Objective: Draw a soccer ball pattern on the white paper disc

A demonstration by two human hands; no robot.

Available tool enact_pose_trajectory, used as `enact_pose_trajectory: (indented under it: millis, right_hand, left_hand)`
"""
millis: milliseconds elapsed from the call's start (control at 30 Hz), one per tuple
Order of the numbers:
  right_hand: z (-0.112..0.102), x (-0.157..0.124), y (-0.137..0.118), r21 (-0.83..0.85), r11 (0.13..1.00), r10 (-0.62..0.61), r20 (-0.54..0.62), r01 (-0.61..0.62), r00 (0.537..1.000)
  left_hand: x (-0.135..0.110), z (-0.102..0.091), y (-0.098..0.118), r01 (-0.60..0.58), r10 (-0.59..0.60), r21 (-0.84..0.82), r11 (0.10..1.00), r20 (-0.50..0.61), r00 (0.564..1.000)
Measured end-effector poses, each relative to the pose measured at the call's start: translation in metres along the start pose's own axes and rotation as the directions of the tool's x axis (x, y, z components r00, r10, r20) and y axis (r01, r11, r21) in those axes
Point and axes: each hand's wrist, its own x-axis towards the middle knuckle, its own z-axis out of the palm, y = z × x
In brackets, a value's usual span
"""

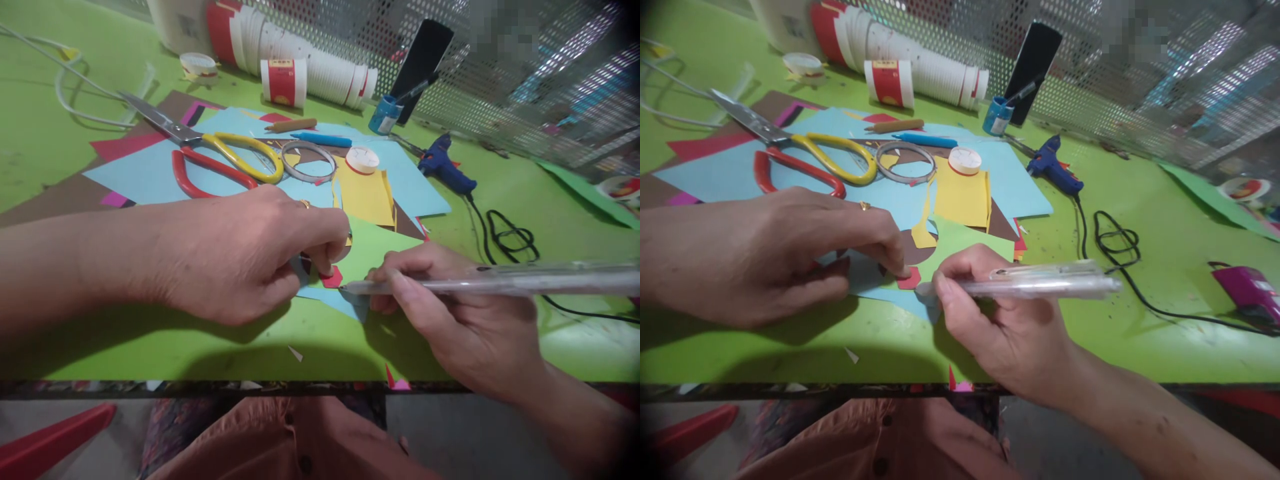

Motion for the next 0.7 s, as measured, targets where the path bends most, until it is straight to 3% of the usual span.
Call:
enact_pose_trajectory:
  millis: [100, 200, 433, 567, 700]
  right_hand:
    - [0.0002, -0.0003, 0.0013, 0.006, 1.0, 0.026, -0.073, -0.025, 0.997]
    - [0.0002, 0.0005, 0.0024, 0.055, 0.995, 0.085, -0.118, -0.079, 0.989]
    - [-0.0003, 0.0044, -0.0007, 0.035, 0.998, 0.054, -0.076, -0.051, 0.996]
    - [-0.0006, 0.0044, -0.0003, 0.055, 0.998, 0.035, -0.047, -0.033, 0.998]
    - [-0.0008, 0.0043, 0.0007, 0.059, 0.998, 0.033, -0.027, -0.031, 0.999]
  left_hand:
    - [-0.0004, -0.0037, 0.003, 0.031, -0.032, 0.013, 0.999, 0.061, 0.998]
    - [-0.0015, -0.0066, 0.0054, 0.012, -0.013, 0.014, 1.0, 0.052, 0.999]
    - [-0.0027, -0.0015, 0.007, 0.051, -0.051, 0.027, 0.998, 0.008, 0.999]
    - [-0.0028, 0.0019, 0.0035, -0.036, 0.035, -0.006, 0.999, -0.038, 0.999]
    - [-0.0017, -0.0017, 0.0075, 0.047, -0.047, 0.008, 0.999, 0.027, 0.999]
